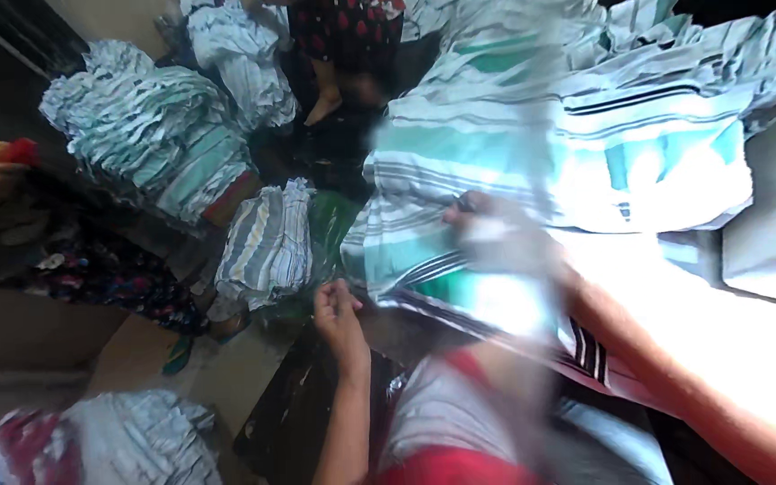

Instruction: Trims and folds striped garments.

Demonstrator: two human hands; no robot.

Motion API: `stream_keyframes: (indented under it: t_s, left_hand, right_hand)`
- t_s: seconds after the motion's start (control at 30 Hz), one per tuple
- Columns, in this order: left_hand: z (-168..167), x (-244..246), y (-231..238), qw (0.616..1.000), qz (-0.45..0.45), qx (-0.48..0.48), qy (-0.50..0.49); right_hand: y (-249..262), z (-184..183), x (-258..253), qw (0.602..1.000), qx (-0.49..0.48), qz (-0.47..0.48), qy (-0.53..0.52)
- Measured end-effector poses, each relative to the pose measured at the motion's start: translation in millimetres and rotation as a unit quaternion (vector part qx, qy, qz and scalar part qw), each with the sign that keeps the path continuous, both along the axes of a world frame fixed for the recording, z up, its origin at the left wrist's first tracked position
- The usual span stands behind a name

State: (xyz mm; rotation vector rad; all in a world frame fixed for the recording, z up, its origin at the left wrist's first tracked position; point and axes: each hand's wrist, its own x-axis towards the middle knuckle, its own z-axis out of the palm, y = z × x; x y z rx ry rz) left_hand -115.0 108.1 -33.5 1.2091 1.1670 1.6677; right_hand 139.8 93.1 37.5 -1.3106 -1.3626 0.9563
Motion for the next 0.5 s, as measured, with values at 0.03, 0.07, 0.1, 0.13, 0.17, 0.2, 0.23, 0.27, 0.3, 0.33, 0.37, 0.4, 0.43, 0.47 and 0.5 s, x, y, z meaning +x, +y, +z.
stream_keyframes:
  t_s: [0.03, 0.07, 0.1, 0.13, 0.17, 0.2, 0.23, 0.27, 0.3, 0.33, 0.37, 0.4, 0.43, 0.47, 0.5]
  left_hand:
    - [-7, -4, -3, 0.999, 0.015, -0.038, -0.011]
    - [-13, -6, -9, 0.996, 0.014, -0.081, -0.017]
    - [-20, -6, -17, 0.992, -0.003, -0.123, -0.018]
    - [-25, -4, -26, 0.986, -0.036, -0.163, -0.019]
    - [-27, -1, -34, 0.976, -0.081, -0.201, -0.027]
    - [-29, 3, -41, 0.963, -0.131, -0.233, -0.042]
    - [-31, 8, -45, 0.949, -0.178, -0.253, -0.058]
    - [-30, 13, -48, 0.935, -0.220, -0.266, -0.082]
    - [-29, 17, -49, 0.922, -0.255, -0.271, -0.103]
    - [-27, 20, -49, 0.915, -0.279, -0.266, -0.116]
    - [-23, 24, -48, 0.916, -0.279, -0.259, -0.125]
    - [-20, 28, -45, 0.922, -0.263, -0.253, -0.127]
    - [-19, 30, -42, 0.929, -0.242, -0.251, -0.128]
    - [-19, 31, -40, 0.934, -0.224, -0.250, -0.127]
    - [-21, 31, -38, 0.937, -0.216, -0.246, -0.124]
  right_hand:
    - [0, 1, -1, 1.000, 0.002, 0.006, 0.023]
    - [1, 1, -2, 0.999, 0.002, 0.009, 0.041]
    - [1, 1, -3, 0.999, -0.001, 0.011, 0.052]
    - [1, 2, -3, 0.998, -0.003, 0.013, 0.059]
    - [1, 2, -2, 0.998, -0.004, 0.017, 0.058]
    - [2, 2, -1, 0.998, -0.003, 0.022, 0.054]
    - [2, 3, 0, 0.998, -0.002, 0.023, 0.051]
    - [2, 4, 0, 0.999, -0.007, 0.022, 0.048]
    - [1, 4, 0, 0.999, -0.014, 0.021, 0.042]
    - [1, 5, 0, 0.999, -0.023, 0.017, 0.036]
    - [0, 4, 1, 0.999, -0.027, 0.013, 0.030]
    - [1, 3, 1, 0.999, -0.025, 0.011, 0.025]
    - [0, 4, 1, 0.999, -0.024, 0.010, 0.020]
    - [-1, 4, 1, 1.000, -0.023, 0.010, 0.012]
    - [1, 3, 1, 1.000, -0.019, 0.009, 0.006]
